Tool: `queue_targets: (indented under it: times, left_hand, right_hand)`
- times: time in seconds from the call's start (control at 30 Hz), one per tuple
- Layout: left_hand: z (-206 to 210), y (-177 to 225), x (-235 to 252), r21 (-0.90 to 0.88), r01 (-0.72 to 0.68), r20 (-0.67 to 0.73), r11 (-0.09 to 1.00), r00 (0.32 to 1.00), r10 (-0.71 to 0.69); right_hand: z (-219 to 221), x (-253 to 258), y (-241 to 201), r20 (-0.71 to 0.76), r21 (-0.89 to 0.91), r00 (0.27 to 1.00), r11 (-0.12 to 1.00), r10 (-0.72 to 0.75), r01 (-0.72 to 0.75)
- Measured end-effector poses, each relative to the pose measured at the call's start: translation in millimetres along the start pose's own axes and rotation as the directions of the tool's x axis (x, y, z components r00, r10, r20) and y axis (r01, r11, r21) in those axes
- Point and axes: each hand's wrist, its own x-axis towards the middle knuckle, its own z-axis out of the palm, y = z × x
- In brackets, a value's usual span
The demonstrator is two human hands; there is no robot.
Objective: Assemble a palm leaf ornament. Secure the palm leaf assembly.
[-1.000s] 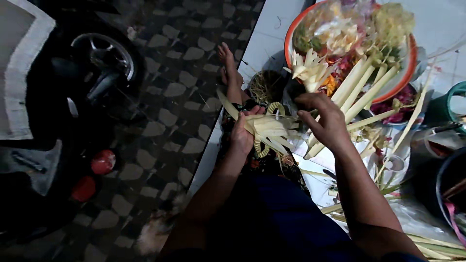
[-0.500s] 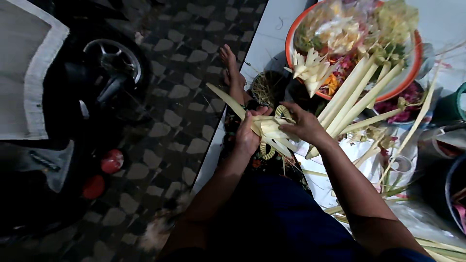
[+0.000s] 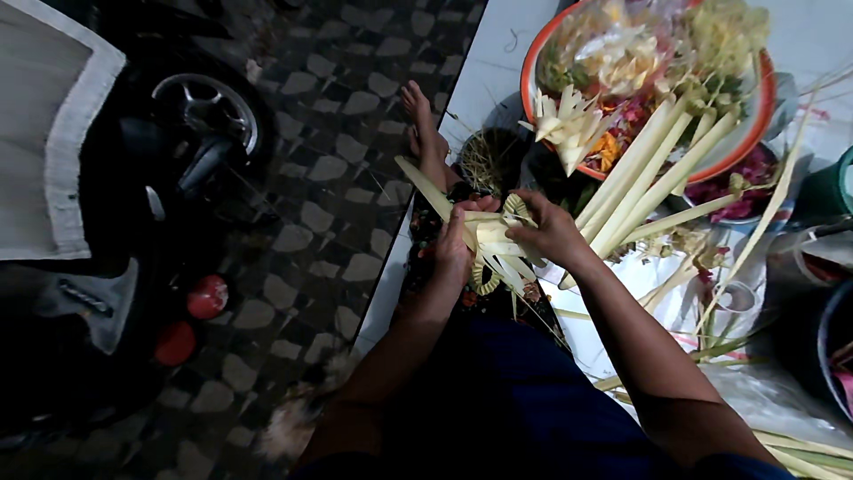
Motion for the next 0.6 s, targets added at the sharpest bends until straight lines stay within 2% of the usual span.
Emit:
queue_targets:
  times: [0.33,0.4,0.43,0.5,0.57,0.6]
  left_hand:
    - [0,-6,2,0.088,-0.067,-0.027,0.994,0.997,0.070]
    - [1,-6,1,0.099,-0.070,-0.034,0.993,0.997,0.073]
    - [0,-6,1,0.104,-0.076,-0.034,0.992,0.996,0.080]
    - [0,-7,1,0.096,-0.087,-0.031,0.992,0.995,0.091]
    - [-2,-6,3,0.083,-0.093,-0.044,0.992,0.994,0.097]
    - [-2,-5,5,0.063,-0.107,-0.058,0.992,0.992,0.111]
  right_hand:
    - [8,-4,2,0.073,0.221,0.997,0.974,0.033,-0.049]
    - [9,-4,4,0.086,0.219,0.996,0.974,0.032,-0.050]
    - [8,-4,5,0.071,0.168,0.997,0.985,0.025,-0.036]
    - [3,-7,3,-0.029,-0.071,0.999,0.997,-0.043,0.041]
    - [-6,-15,-7,-0.202,-0.324,0.957,0.936,-0.207,0.135]
    - [-12,-20,-13,-0.276,-0.394,0.918,0.905,-0.285,0.163]
